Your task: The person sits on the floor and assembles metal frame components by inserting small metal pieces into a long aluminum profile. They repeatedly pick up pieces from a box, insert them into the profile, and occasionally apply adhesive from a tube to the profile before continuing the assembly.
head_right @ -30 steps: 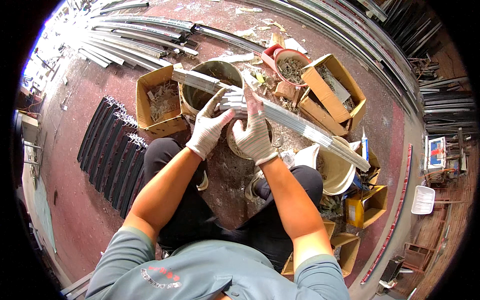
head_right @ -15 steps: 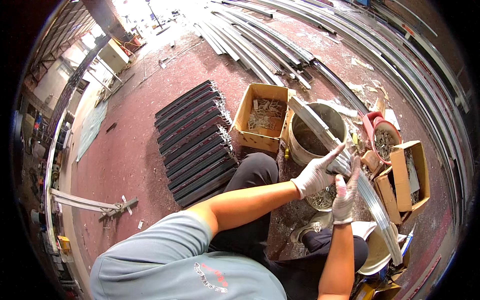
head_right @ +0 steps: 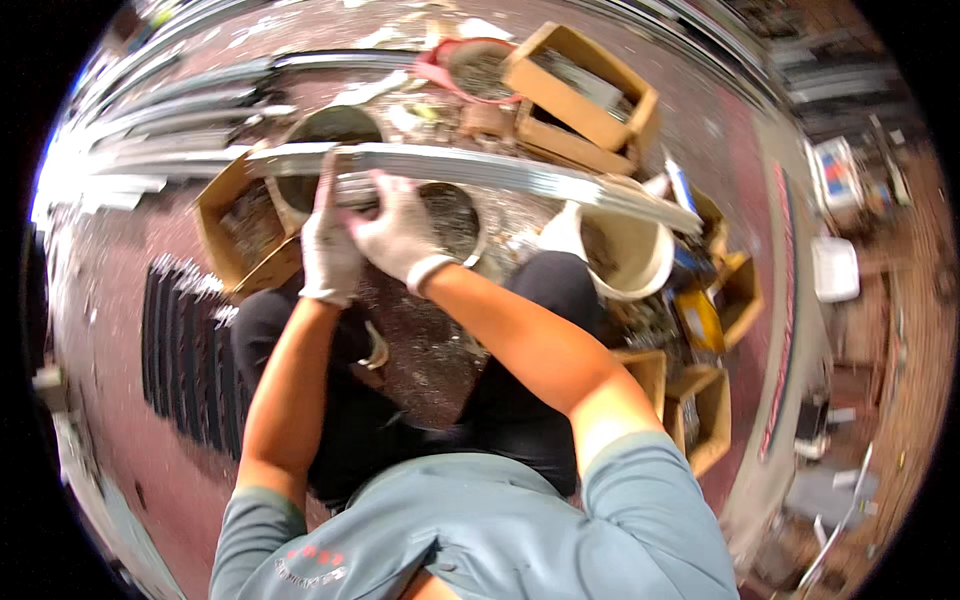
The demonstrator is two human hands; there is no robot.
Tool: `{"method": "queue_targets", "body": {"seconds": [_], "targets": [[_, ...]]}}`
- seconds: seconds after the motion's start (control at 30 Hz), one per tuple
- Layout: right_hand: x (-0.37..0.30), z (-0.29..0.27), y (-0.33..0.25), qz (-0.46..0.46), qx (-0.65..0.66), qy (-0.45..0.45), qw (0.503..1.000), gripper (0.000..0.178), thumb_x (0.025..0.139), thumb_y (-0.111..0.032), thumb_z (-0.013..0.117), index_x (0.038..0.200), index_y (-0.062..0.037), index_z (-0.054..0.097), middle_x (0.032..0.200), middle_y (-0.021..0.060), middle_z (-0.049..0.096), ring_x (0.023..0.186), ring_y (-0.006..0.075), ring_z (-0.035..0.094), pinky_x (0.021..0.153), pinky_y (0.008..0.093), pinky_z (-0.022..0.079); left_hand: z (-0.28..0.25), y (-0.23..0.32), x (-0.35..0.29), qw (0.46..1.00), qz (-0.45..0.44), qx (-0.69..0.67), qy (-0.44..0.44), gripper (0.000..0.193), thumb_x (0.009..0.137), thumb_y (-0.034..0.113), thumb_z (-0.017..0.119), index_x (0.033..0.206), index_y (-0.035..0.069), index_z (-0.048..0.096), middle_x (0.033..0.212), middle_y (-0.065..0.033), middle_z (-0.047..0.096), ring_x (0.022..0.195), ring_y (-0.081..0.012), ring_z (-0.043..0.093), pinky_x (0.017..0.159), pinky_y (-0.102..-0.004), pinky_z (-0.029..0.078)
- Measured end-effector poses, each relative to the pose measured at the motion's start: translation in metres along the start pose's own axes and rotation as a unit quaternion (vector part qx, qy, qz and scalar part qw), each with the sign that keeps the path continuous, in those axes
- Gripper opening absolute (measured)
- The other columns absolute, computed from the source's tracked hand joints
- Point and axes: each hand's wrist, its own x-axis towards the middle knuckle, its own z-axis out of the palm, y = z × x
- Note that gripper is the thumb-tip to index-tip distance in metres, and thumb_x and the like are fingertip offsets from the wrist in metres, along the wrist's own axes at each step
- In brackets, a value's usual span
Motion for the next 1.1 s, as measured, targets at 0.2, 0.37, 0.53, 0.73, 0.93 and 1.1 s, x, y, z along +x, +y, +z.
{"method": "queue_targets", "body": {"seconds": [0.2,0.37,0.53,0.73,0.93,1.1], "targets": [[0.005,-0.019,0.016,0.075,0.040,-0.049,0.995,0.082,0.077,-0.042,0.084,0.137,0.0057,0.054,0.130,0.0269,0.057,0.122,0.0382,0.059,0.106,0.0399,0.047,-0.002,-0.015,-0.002,0.947,0.035,0.307,-0.088,0.089,0.091,-0.015,0.052,0.164,0.018,0.013,0.126,-0.0110,0.062,0.104,-0.0169,0.062,0.094,-0.0272,0.051],[0.011,-0.028,0.012,0.074,0.041,-0.077,0.993,0.086,0.076,-0.044,0.084,0.138,0.0077,0.053,0.131,0.0267,0.057,0.122,0.0366,0.059,0.106,0.0378,0.047,-0.017,-0.022,0.003,0.920,0.039,0.378,-0.101,0.108,0.084,-0.018,0.056,0.165,0.021,-0.004,0.120,-0.0142,0.064,0.100,-0.0169,0.064,0.089,-0.0278,0.052],[0.010,-0.028,0.021,0.105,0.022,-0.063,0.992,0.080,0.076,-0.041,0.077,0.137,0.0067,0.055,0.129,0.0280,0.057,0.120,0.0383,0.060,0.104,0.0388,0.049,-0.001,-0.014,-0.006,0.911,-0.020,0.383,-0.151,0.113,0.087,-0.015,0.063,0.163,0.021,-0.013,0.136,-0.0172,0.056,0.122,-0.0265,0.057,0.108,-0.0358,0.043],[0.007,-0.030,0.024,0.117,0.034,-0.057,0.991,0.078,0.080,-0.036,0.076,0.139,0.0083,0.052,0.133,0.0283,0.055,0.121,0.0355,0.060,0.106,0.0378,0.047,-0.005,-0.022,-0.004,0.908,-0.025,0.379,-0.174,0.117,0.085,-0.005,0.066,0.161,0.016,-0.020,0.133,-0.0241,0.058,0.119,-0.0313,0.060,0.104,-0.0354,0.046],[0.010,-0.032,0.023,0.094,0.033,-0.061,0.993,0.079,0.077,-0.035,0.080,0.137,0.0088,0.054,0.134,0.0266,0.056,0.120,0.0350,0.061,0.104,0.0376,0.048,-0.006,-0.018,-0.007,0.914,-0.053,0.359,-0.179,0.117,0.085,-0.004,0.065,0.160,0.016,-0.023,0.136,-0.0250,0.056,0.122,-0.0326,0.058,0.105,-0.0362,0.044],[0.009,-0.030,0.022,0.072,0.032,0.000,0.997,0.072,0.076,-0.034,0.076,0.132,0.0076,0.057,0.130,0.0268,0.058,0.119,0.0361,0.060,0.104,0.0391,0.048,0.009,-0.006,-0.007,0.915,-0.013,0.352,-0.198,0.117,0.084,-0.005,0.065,0.160,0.014,-0.021,0.141,-0.0262,0.053,0.129,-0.0333,0.055,0.109,-0.0375,0.042]]}}
